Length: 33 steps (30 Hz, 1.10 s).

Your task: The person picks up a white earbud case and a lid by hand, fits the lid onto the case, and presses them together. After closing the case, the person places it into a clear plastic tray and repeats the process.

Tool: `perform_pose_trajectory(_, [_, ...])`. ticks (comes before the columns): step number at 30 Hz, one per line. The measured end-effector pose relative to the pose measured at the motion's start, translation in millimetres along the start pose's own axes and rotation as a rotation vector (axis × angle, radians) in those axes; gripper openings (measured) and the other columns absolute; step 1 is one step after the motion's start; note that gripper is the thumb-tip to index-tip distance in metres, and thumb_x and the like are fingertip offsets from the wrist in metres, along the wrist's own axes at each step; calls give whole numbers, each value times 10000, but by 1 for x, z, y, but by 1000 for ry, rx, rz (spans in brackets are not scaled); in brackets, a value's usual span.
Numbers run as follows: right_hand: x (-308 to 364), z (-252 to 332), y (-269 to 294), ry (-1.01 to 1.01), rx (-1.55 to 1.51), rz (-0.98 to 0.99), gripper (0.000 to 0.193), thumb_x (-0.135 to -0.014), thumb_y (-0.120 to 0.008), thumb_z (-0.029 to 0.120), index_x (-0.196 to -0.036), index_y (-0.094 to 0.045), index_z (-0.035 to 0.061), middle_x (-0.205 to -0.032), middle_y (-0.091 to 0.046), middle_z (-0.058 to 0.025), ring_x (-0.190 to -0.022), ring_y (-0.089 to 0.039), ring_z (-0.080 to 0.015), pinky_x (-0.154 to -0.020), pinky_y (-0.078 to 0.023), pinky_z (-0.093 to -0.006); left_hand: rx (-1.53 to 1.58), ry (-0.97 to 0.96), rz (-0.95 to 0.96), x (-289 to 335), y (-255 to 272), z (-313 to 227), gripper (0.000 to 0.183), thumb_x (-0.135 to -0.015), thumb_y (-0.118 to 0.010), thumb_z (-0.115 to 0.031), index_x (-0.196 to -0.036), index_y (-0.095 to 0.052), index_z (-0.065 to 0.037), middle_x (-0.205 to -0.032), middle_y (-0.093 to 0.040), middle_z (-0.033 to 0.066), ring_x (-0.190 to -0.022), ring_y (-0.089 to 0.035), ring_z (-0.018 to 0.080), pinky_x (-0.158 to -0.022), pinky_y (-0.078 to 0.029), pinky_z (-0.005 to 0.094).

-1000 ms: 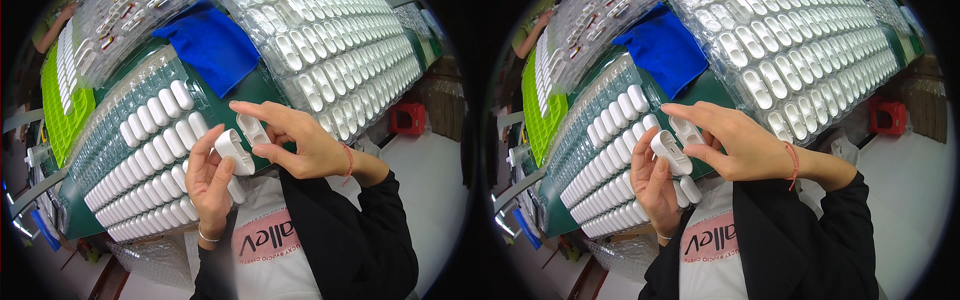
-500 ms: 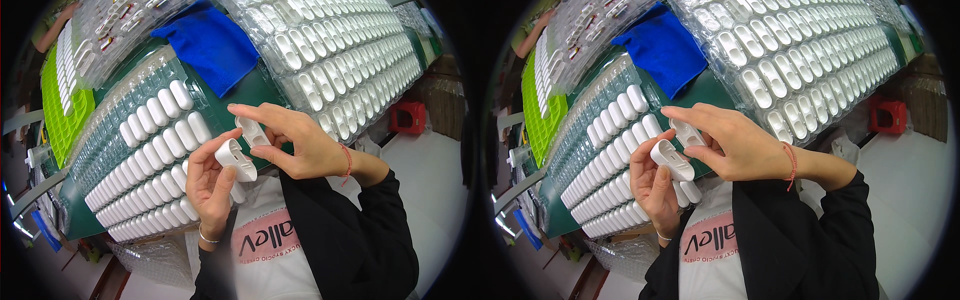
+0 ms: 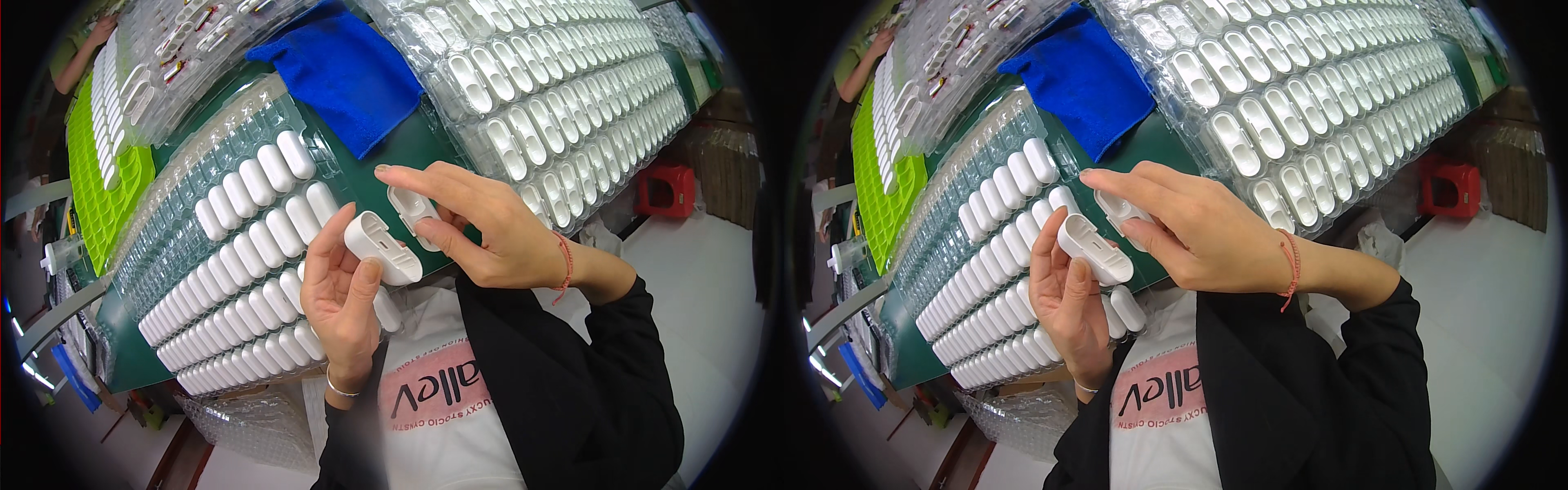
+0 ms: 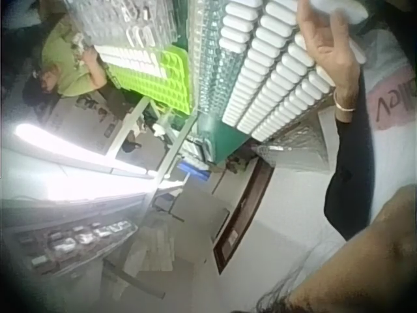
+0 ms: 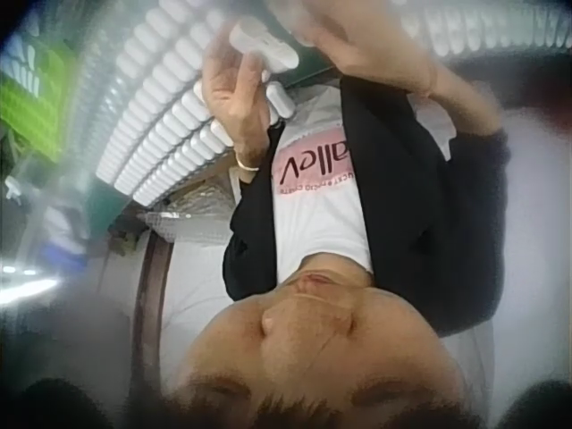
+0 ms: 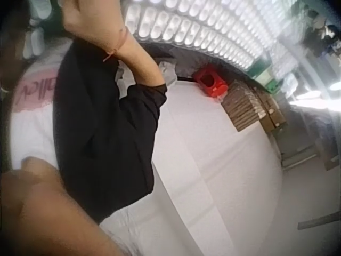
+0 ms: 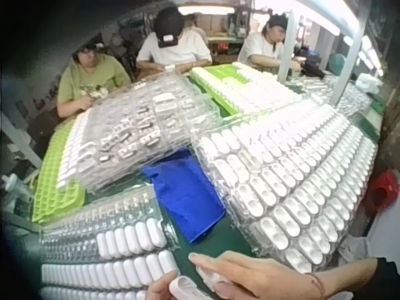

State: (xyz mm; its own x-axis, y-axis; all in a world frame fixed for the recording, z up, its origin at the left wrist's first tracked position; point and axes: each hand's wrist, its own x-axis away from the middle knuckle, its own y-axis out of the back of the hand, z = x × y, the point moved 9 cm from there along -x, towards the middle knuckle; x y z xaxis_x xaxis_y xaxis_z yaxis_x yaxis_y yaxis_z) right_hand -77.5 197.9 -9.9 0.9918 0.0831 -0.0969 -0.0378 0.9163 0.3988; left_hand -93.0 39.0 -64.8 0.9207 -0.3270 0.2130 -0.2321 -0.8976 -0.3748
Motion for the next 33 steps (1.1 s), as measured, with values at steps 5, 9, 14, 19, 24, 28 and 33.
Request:
perform_pose_trajectory(5, [5, 5, 1, 54, 81, -62, 558, -858, -636, -50, -1393, -527, 62, -961, -596, -96, -684, -563, -174, -587, -470, -274, 50, 27, 61, -2, -8, 1, 498, -910, -657, -3, -1359, -461, 87, -1244, -604, 155, -1162, -590, 192, -976, -483, 307])
perform_pose_trajectory(9, [7, 6, 0, 54, 158, -58, 576, -835, -644, -72, -1385, -535, 65, -1014, -622, -113, -690, -617, -198, -569, -500, -288, 50, 40, 55, -3, -10, 4, 490, -905, -670, -3, -1345, -472, 81, -1236, -609, 152, -1149, -596, 186, -951, -500, 294])
perform_pose_trajectory(14, [9, 8, -1, 93, 198, -106, 570, -825, -636, -86, -1367, -551, 64, -1027, -630, -110, -703, -646, -220, -569, -528, -306, 54, 16, 68, -4, -13, 3, 456, -875, -702, 24, -1286, -511, 70, -1200, -622, 144, -1113, -610, 179, -934, -519, 292])
perform_pose_trajectory(19, [9, 12, -3, 78, 298, -131, 540, -826, -619, -99, -1336, -584, 73, -994, -622, -98, -707, -651, -225, -561, -532, -308, 82, -1, 57, -3, -11, 8, 448, -846, -716, 59, -1254, -530, 68, -1172, -633, 143, -1082, -625, 179, -924, -528, 295])
perform_pose_trajectory(24, [11, 12, -4, 122, 319, -161, 531, -821, -620, -102, -1321, -600, 76, -966, -623, -98, -702, -647, -225, -561, -530, -309, 106, -12, 72, -3, -13, 8, 451, -839, -723, 58, -1248, -533, 68, -1143, -644, 135, -1054, -634, 173, -904, -535, 292])
perform_pose_trajectory(28, [9, 13, 0, 58, 174, -183, 544, -800, -616, -129, -1307, -610, 68, -978, -644, -108, -713, -652, -222, -574, -532, -302, 204, 21, 28, 1, -7, 16, 468, -874, -712, -20, -1286, -507, 65, -1161, -632, 120, -1068, -624, 167, -929, -513, 293])
perform_pose_trajectory(33, [11, 13, 0, 90, 161, -207, 555, -789, -612, -142, -1304, -611, 65, -1013, -658, -114, -731, -664, -225, -582, -535, -294, 252, 17, -13, 3, -9, 15, 434, -875, -706, 6, -1267, -528, 58, -1158, -645, 129, -1073, -628, 172, -937, -496, 287])
